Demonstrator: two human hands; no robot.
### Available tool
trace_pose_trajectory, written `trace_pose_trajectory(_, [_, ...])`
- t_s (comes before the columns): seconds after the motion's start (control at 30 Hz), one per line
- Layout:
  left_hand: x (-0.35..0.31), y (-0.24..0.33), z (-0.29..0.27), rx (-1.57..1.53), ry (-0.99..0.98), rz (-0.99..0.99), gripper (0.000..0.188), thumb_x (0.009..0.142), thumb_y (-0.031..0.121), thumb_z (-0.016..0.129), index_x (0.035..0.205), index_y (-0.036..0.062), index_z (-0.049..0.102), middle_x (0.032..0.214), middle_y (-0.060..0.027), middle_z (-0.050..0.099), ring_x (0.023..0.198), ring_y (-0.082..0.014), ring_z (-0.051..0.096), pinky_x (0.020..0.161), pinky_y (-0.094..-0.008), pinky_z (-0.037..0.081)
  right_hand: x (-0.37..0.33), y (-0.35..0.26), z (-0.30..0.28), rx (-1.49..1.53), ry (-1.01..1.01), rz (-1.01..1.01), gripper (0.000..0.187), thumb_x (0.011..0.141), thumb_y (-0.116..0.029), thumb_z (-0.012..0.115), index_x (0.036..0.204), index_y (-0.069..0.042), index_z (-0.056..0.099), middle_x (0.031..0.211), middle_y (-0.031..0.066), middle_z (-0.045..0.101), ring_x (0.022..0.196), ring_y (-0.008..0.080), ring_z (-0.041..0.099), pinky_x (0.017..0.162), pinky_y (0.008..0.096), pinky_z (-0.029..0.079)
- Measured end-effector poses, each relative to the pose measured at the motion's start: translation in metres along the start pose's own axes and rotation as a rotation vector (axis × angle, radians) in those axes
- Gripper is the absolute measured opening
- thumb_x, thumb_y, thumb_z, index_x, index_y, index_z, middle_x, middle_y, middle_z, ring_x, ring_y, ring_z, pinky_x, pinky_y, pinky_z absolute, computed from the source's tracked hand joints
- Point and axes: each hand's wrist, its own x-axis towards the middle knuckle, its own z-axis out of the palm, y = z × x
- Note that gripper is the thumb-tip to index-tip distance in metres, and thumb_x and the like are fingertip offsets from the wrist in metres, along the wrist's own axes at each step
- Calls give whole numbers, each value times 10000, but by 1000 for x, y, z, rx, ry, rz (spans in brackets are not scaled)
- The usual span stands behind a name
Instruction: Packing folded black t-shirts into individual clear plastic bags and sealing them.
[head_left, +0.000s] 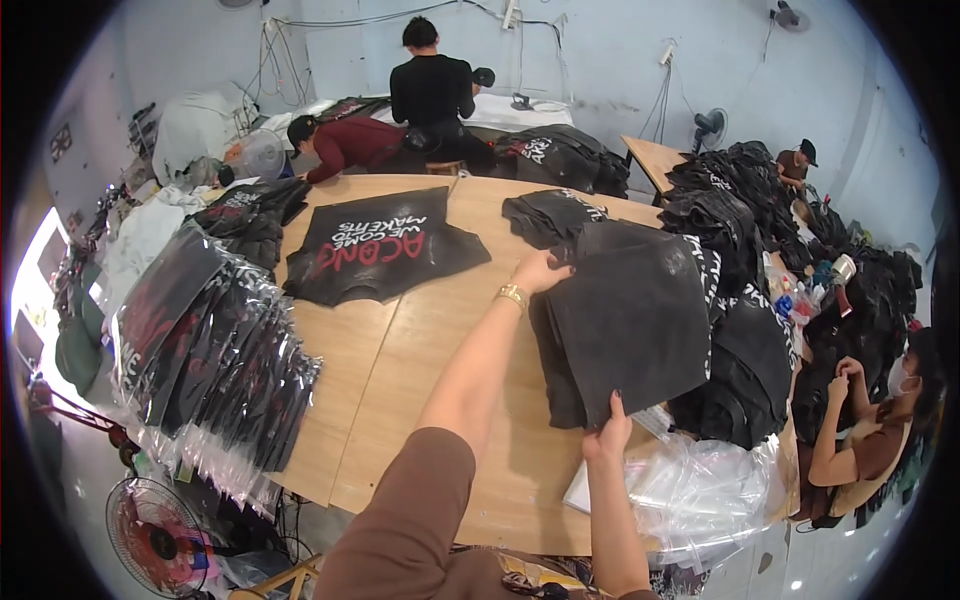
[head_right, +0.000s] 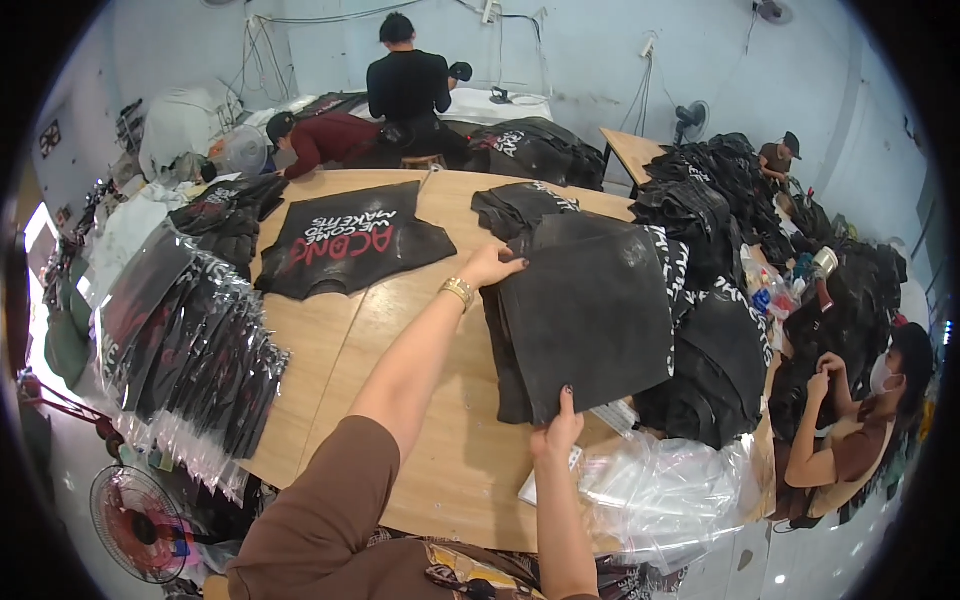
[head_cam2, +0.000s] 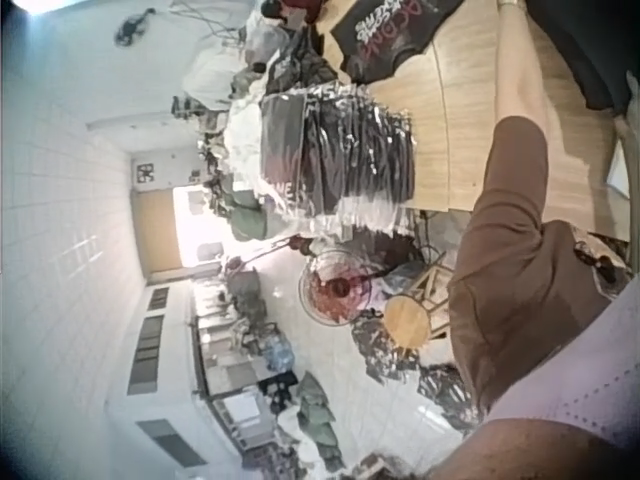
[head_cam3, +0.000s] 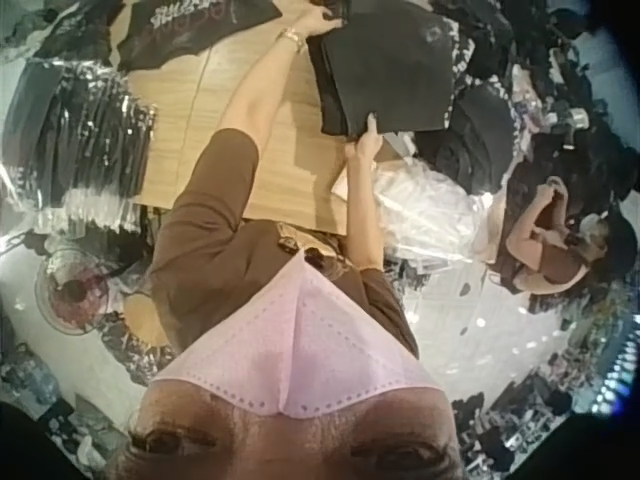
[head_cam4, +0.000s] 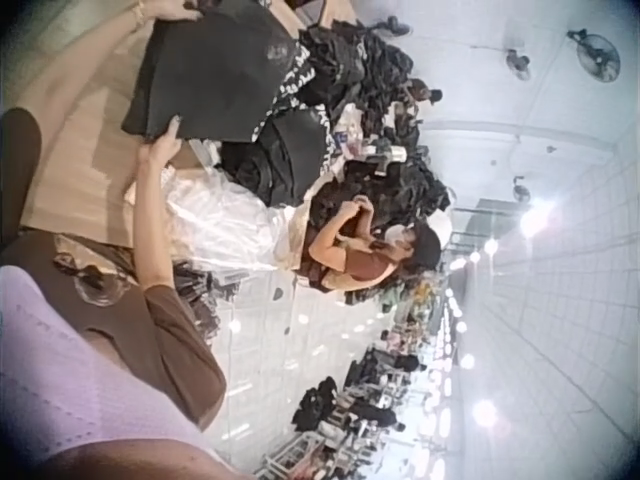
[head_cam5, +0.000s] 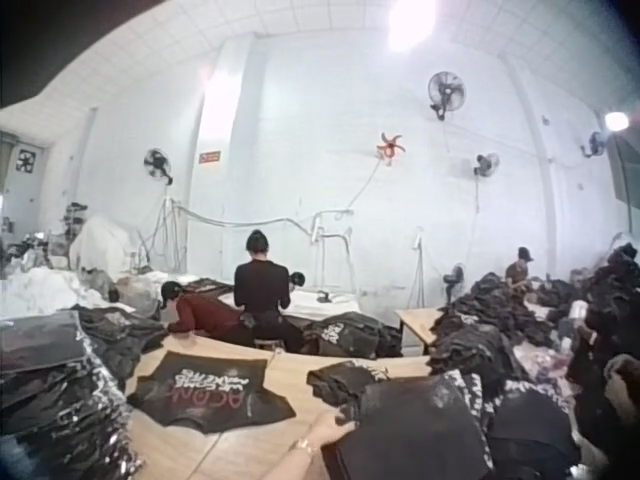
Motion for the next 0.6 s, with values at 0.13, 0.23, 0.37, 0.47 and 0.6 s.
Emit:
trace_pose_trajectory(0.13, [-23,-12,-5,-236,-156,-58,577,665,475,713,951,-21,640,932,-172,643,875,-232,612,786,-307,457,-10,-4,-17,-18,71,32,354,835,-113,581,1160,-16,482,1119,92,550,960,209,565,782,325,488])
trace_pose_trajectory(0.23, [-60,-20,-28,-284,-232,-88,528,694,448,702,952,-10,650,904,-133,651,832,-194,607,769,-293,452,-26,-2,-24,-90,111,49,370,816,-69,568,1169,-12,473,1122,95,548,967,214,561,795,317,481])
trace_pose_trajectory(0.37, [-150,-44,-53,-319,-158,-173,390,765,341,666,924,-14,642,825,-92,651,780,-143,587,736,-276,449,-45,16,-52,-185,60,100,394,802,-32,554,1183,-3,458,1127,96,544,980,210,552,823,306,466])
trace_pose_trajectory(0.47, [-224,-108,-57,-282,-90,-287,341,785,298,655,902,-21,635,785,-67,644,722,-114,566,682,-272,451,-47,49,-84,-461,-118,92,386,803,-23,553,1177,-4,460,1106,104,551,978,198,552,837,310,461])
trace_pose_trajectory(0.6, [-344,-139,-61,-229,109,-612,282,776,253,674,842,-18,632,639,-21,615,562,-76,531,504,-261,413,-35,93,-119,-878,-347,123,298,794,-61,591,1071,40,546,956,84,624,868,151,565,783,280,449])
